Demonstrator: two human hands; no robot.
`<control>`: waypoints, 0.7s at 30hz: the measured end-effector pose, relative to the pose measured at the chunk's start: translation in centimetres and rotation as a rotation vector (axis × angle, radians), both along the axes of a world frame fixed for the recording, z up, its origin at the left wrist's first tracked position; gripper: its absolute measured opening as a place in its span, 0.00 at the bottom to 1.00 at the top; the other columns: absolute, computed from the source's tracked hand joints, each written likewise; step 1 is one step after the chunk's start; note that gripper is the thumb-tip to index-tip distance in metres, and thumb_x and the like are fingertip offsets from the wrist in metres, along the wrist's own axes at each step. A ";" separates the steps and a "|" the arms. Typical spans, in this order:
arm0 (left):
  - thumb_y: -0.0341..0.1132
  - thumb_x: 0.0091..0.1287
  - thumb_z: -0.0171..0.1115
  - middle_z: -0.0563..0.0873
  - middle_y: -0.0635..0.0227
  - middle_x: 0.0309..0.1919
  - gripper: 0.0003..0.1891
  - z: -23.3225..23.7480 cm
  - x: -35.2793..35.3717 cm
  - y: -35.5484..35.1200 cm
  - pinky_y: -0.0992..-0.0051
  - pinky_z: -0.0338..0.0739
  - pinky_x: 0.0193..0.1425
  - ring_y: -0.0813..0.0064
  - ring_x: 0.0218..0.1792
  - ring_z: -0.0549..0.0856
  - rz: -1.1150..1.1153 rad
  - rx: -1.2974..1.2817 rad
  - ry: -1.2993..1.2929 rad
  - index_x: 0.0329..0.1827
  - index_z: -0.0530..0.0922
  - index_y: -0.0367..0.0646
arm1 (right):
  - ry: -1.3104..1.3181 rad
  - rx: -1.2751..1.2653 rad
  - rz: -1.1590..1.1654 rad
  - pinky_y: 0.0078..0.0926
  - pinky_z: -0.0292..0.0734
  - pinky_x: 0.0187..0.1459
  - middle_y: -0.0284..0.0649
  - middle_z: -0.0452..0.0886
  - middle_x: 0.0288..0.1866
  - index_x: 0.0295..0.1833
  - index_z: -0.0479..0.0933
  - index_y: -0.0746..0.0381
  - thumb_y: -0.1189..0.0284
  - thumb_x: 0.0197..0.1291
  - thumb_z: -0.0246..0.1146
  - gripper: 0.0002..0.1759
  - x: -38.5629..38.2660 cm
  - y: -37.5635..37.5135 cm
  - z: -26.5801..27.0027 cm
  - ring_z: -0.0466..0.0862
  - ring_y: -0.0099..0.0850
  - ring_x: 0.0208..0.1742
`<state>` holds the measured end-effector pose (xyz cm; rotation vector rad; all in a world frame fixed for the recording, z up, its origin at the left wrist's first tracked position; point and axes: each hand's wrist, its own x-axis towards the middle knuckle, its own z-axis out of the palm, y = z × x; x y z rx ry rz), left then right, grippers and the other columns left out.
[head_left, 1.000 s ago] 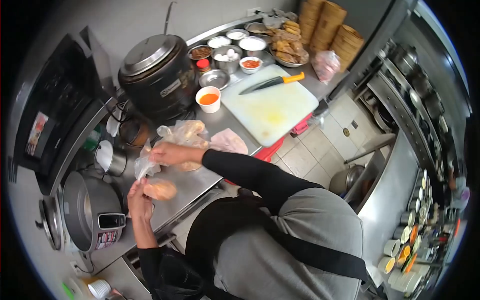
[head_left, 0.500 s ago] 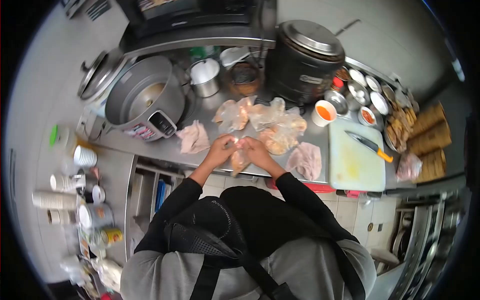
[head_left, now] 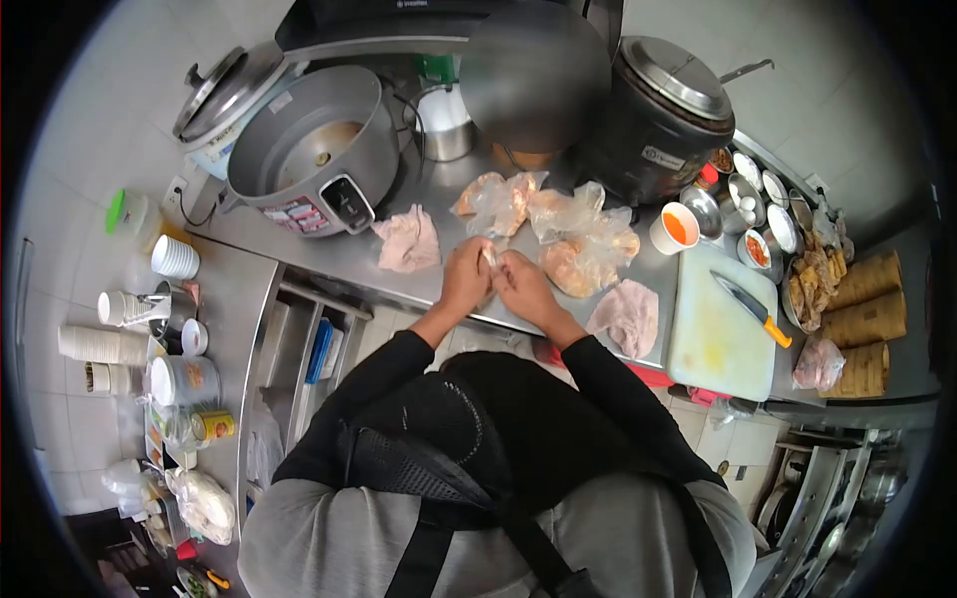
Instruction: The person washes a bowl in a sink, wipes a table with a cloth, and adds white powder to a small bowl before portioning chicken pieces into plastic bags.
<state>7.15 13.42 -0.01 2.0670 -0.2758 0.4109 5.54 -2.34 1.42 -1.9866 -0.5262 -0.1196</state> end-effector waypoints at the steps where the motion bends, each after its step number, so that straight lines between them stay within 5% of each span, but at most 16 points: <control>1: 0.24 0.62 0.59 0.82 0.61 0.30 0.08 -0.4 -0.2 -0.1 0.64 0.76 0.41 0.61 0.32 0.82 0.079 -0.022 -0.094 0.43 0.79 0.40 | 0.151 0.197 0.016 0.24 0.73 0.35 0.34 0.81 0.33 0.44 0.77 0.65 0.70 0.67 0.62 0.09 -0.4 0.1 0.0 0.77 0.19 0.33; 4: 0.21 0.61 0.56 0.82 0.62 0.30 0.09 0.2 -0.5 1.2 0.70 0.76 0.40 0.70 0.32 0.81 -0.057 -0.234 0.169 0.43 0.78 0.39 | 0.359 0.247 -0.138 0.25 0.75 0.39 0.38 0.83 0.32 0.43 0.78 0.67 0.70 0.65 0.63 0.10 0.6 0.2 0.3 0.80 0.23 0.34; 8: 0.24 0.63 0.59 0.81 0.70 0.33 0.06 -0.5 -0.4 2.3 0.75 0.75 0.43 0.81 0.36 0.78 -0.183 -0.221 0.118 0.42 0.77 0.37 | 0.338 0.348 0.004 0.22 0.75 0.38 0.34 0.82 0.32 0.42 0.79 0.68 0.73 0.65 0.63 0.08 2.9 0.5 -0.3 0.78 0.19 0.34; 12: 0.31 0.57 0.66 0.82 0.61 0.29 0.09 0.1 -0.7 2.8 0.72 0.75 0.38 0.72 0.30 0.80 -0.270 -0.202 -0.106 0.37 0.77 0.36 | 0.244 0.219 0.056 0.20 0.74 0.36 0.32 0.81 0.31 0.39 0.80 0.67 0.74 0.65 0.62 0.06 2.7 1.8 2.4 0.78 0.17 0.34; 14: 0.31 0.56 0.65 0.80 0.57 0.28 0.09 -0.6 -0.7 3.6 0.67 0.74 0.35 0.65 0.30 0.80 -0.006 -0.167 0.195 0.33 0.75 0.36 | 0.247 0.226 0.071 0.20 0.73 0.35 0.31 0.80 0.31 0.39 0.80 0.67 0.74 0.65 0.62 0.06 2.4 3.0 4.9 0.77 0.16 0.34; 16: 0.31 0.57 0.64 0.78 0.53 0.28 0.08 0.0 0.8 5.0 0.62 0.72 0.33 0.57 0.28 0.78 0.035 -0.075 0.072 0.30 0.73 0.37 | 0.266 0.382 0.144 0.18 0.73 0.42 0.27 0.81 0.34 0.39 0.81 0.65 0.74 0.67 0.62 0.05 3.0 3.8 6.3 0.76 0.16 0.37; 17: 0.31 0.57 0.64 0.77 0.52 0.27 0.09 0.5 1.6 5.8 0.61 0.71 0.33 0.54 0.28 0.78 0.082 -0.022 -0.029 0.30 0.73 0.37 | 0.189 0.425 0.099 0.18 0.73 0.43 0.32 0.80 0.37 0.50 0.76 0.65 0.71 0.65 0.65 0.12 4.4 3.4 5.9 0.78 0.19 0.38; 18: 0.32 0.57 0.65 0.76 0.51 0.27 0.09 1.1 2.3 6.6 0.60 0.71 0.32 0.51 0.28 0.78 0.132 0.029 -0.134 0.29 0.73 0.37 | 0.189 0.419 0.104 0.18 0.73 0.43 0.32 0.80 0.37 0.50 0.76 0.65 0.71 0.65 0.65 0.12 5.8 3.0 5.4 0.78 0.19 0.38; 20: 0.32 0.54 0.66 0.78 0.52 0.32 0.10 1.1 2.4 7.8 0.60 0.73 0.40 0.53 0.36 0.80 0.140 0.129 -0.020 0.32 0.74 0.39 | -0.002 0.056 -0.510 0.34 0.74 0.54 0.53 0.75 0.58 0.60 0.67 0.76 0.61 0.59 0.71 0.35 7.5 2.7 5.6 0.78 0.36 0.57; 21: 0.31 0.53 0.67 0.78 0.53 0.36 0.11 1.0 2.0 7.8 0.59 0.73 0.46 0.53 0.40 0.79 0.208 0.169 -0.094 0.35 0.74 0.40 | -0.005 0.056 -0.512 0.34 0.74 0.54 0.53 0.75 0.58 0.60 0.67 0.76 0.61 0.59 0.71 0.35 8.1 3.0 4.9 0.78 0.36 0.57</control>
